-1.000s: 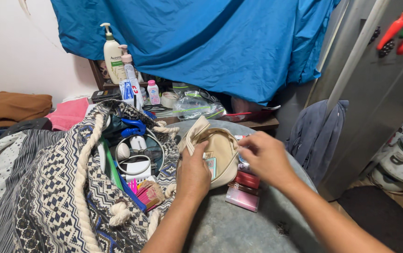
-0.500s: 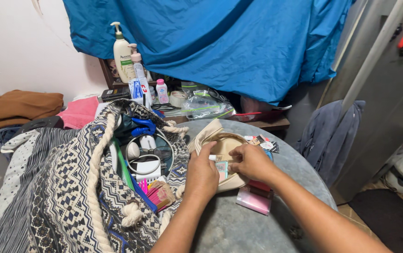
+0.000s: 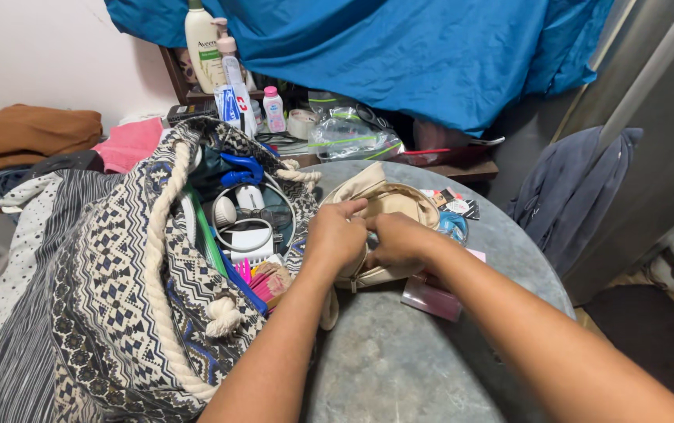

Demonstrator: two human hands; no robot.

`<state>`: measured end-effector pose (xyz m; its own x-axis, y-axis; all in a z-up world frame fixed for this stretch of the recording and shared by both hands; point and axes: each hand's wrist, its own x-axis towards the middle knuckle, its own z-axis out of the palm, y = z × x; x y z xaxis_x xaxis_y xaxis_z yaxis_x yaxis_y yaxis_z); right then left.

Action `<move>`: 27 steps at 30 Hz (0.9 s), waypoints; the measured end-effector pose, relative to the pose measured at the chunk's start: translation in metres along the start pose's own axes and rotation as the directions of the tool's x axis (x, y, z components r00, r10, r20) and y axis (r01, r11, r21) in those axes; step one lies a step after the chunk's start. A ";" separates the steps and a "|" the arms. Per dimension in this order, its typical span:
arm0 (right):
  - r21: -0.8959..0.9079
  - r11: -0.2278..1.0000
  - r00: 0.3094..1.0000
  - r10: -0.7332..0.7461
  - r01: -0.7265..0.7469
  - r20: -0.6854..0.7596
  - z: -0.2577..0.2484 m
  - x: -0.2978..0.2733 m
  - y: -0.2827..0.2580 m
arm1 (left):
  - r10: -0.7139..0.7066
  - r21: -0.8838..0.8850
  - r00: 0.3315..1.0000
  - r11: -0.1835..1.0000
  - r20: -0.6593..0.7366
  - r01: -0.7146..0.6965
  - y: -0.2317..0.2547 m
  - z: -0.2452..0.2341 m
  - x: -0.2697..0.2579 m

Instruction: The person places several cosmetic items into a small beige makeup bag on a round table. They add lipsticks, a compact, and other small containers, then close the bag and adjust the contents inside.

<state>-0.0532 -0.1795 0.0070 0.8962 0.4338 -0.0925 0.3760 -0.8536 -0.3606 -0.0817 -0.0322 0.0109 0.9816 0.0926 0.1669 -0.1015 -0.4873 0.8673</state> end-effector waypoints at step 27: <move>0.840 0.539 0.975 0.216 -0.068 -0.059 -0.044 -0.027 0.051 | -0.006 0.039 0.999 0.999 -0.033 0.007 0.000 -0.003 -0.008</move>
<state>-0.0477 -0.2477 0.0320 0.9686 0.2213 -0.1132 -0.0565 -0.2473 -0.9673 -0.0905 -0.0302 0.0105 0.9763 0.1241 0.1771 -0.0880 -0.5200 0.8496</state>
